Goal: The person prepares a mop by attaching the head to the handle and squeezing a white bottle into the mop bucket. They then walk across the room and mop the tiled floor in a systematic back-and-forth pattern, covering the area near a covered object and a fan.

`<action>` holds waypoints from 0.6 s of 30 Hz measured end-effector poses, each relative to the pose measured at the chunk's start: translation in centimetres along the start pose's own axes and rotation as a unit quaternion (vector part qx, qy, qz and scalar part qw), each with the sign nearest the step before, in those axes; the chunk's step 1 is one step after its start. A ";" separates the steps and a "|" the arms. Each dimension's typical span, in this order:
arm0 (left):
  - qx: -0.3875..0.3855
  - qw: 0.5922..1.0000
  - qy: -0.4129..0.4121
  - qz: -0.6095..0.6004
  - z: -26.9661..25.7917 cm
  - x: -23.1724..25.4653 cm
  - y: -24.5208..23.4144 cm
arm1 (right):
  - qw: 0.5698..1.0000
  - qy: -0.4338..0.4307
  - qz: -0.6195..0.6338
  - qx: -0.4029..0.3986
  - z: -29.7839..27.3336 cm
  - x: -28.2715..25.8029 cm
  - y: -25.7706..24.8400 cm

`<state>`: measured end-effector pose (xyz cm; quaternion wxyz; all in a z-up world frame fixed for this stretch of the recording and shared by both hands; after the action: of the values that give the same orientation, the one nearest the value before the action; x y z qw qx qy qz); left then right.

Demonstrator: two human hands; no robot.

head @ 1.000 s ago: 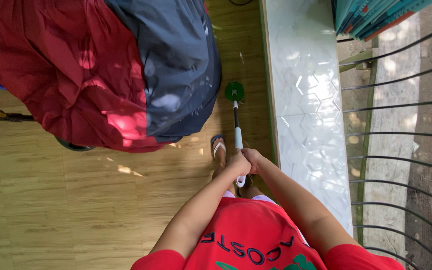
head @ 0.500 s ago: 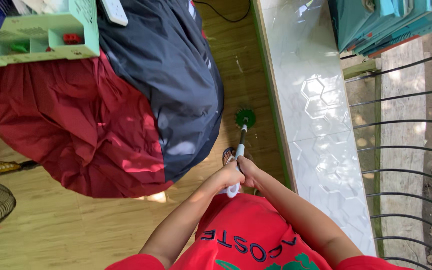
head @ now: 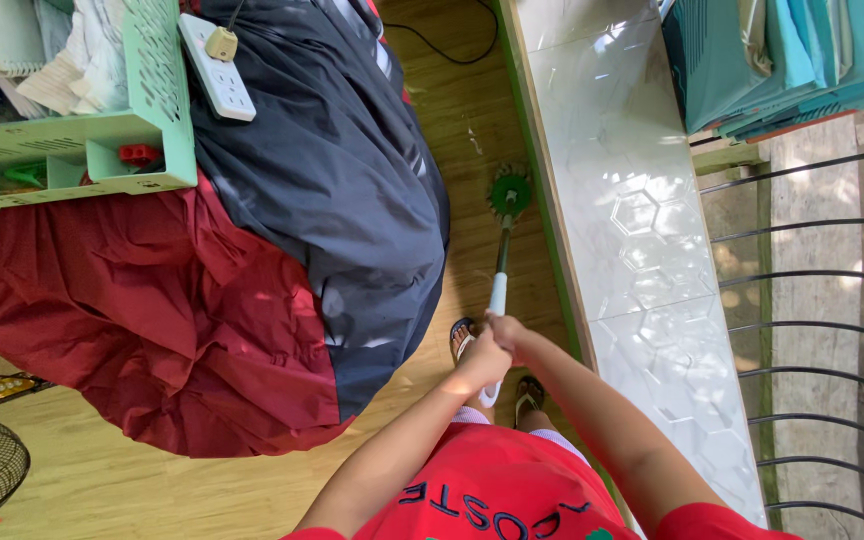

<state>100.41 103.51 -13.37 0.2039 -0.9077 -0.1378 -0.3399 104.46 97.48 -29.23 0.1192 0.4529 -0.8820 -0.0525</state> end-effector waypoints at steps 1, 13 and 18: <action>-0.004 0.999 -0.022 -0.044 -1.1 -0.3 0.1 | 1.000 -0.007 0.005 -0.002 -0.7 0.9 0.9; 0.055 0.991 -0.100 -0.070 -1.0 -4.3 -1.2 | 0.957 -0.097 -0.253 0.104 3.2 -1.6 2.7; 0.084 0.990 -0.013 -0.114 2.1 -2.6 -0.2 | 0.955 -0.157 -0.209 0.140 3.0 -5.5 0.0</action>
<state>99.60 104.36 -16.53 0.2377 -0.8701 -0.2710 -0.3361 106.74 101.88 -33.05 -0.0990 0.6249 -0.7741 -0.0231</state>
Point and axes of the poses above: each hand's wrist, its own z-axis towards the middle knuckle, its own y-axis out of the palm, x = y × z, the point moved 9 cm from there along z, towards the middle knuckle, and after that the axes turned 14 degrees about y, right-handed, at the moved point
